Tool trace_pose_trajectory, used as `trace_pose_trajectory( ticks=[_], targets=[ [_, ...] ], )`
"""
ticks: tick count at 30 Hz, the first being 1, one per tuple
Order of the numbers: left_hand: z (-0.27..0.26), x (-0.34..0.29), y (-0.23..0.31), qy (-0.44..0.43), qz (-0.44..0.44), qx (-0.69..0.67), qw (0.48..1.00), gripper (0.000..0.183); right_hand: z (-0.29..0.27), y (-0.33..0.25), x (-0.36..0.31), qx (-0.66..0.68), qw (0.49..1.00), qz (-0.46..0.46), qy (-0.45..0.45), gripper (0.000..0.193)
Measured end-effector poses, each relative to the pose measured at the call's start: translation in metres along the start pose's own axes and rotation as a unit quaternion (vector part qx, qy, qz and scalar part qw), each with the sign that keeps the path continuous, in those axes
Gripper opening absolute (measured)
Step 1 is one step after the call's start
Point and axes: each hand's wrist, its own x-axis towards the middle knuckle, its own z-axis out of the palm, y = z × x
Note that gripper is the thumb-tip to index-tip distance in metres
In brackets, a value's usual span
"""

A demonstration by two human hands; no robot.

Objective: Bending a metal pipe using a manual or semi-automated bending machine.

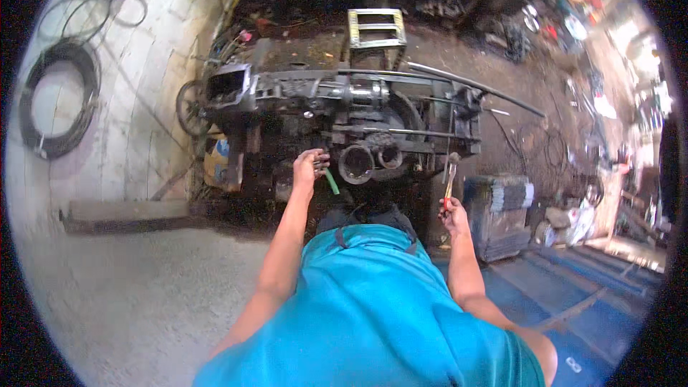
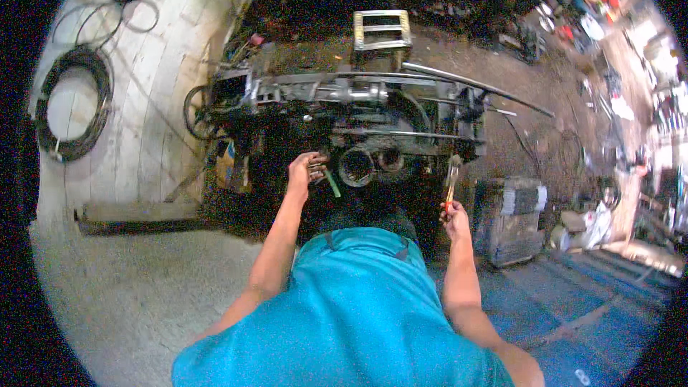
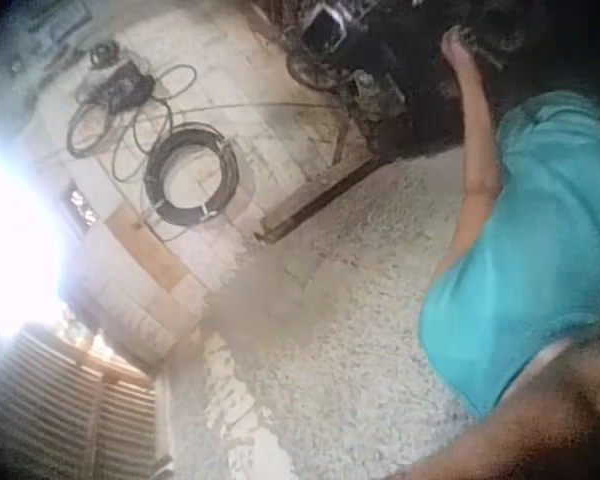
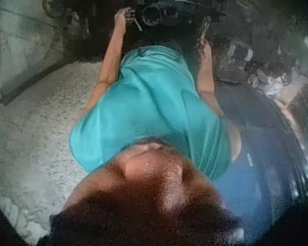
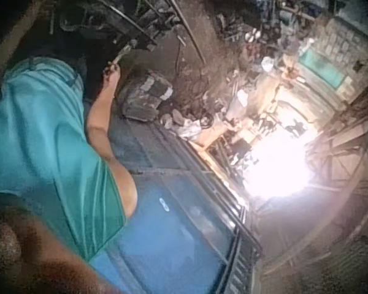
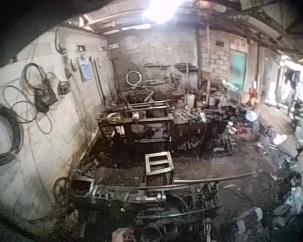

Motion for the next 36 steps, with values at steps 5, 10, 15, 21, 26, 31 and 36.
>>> trace_pose_trajectory(
  ticks=[5, 10, 15, 21, 26, 31, 36],
  targets=[
    [0.023, 0.011, -0.021, 0.021, -0.035, 0.003, 0.999, 0.031, -0.026, -0.014, 0.047, -0.075, 0.996, -0.053, -0.020, 0.012],
    [0.056, -0.004, -0.038, 0.017, -0.051, 0.022, 0.998, 0.037, 0.061, -0.102, 0.031, 0.030, 0.986, -0.112, -0.120, 0.027],
    [0.094, -0.014, -0.032, -0.010, -0.032, 0.028, 0.999, 0.033, 0.071, -0.126, 0.092, -0.007, 0.979, -0.083, -0.188, 0.015],
    [0.113, -0.019, -0.016, 0.006, 0.005, 0.036, 0.999, 0.032, 0.097, -0.146, 0.118, -0.152, 0.968, -0.194, -0.045, 0.019],
    [0.105, -0.022, -0.018, 0.011, -0.002, 0.057, 0.998, 0.036, 0.144, -0.139, 0.093, -0.534, 0.821, -0.194, 0.054, 0.033],
    [0.100, -0.042, -0.010, 0.044, 0.022, 0.049, 0.998, 0.035, 0.169, -0.130, 0.058, -0.405, 0.872, -0.256, 0.099, 0.025],
    [0.079, -0.037, -0.027, 0.034, 0.018, 0.002, 0.999, 0.029, 0.162, -0.140, 0.069, -0.419, 0.864, -0.237, 0.147, 0.026]
  ],
)
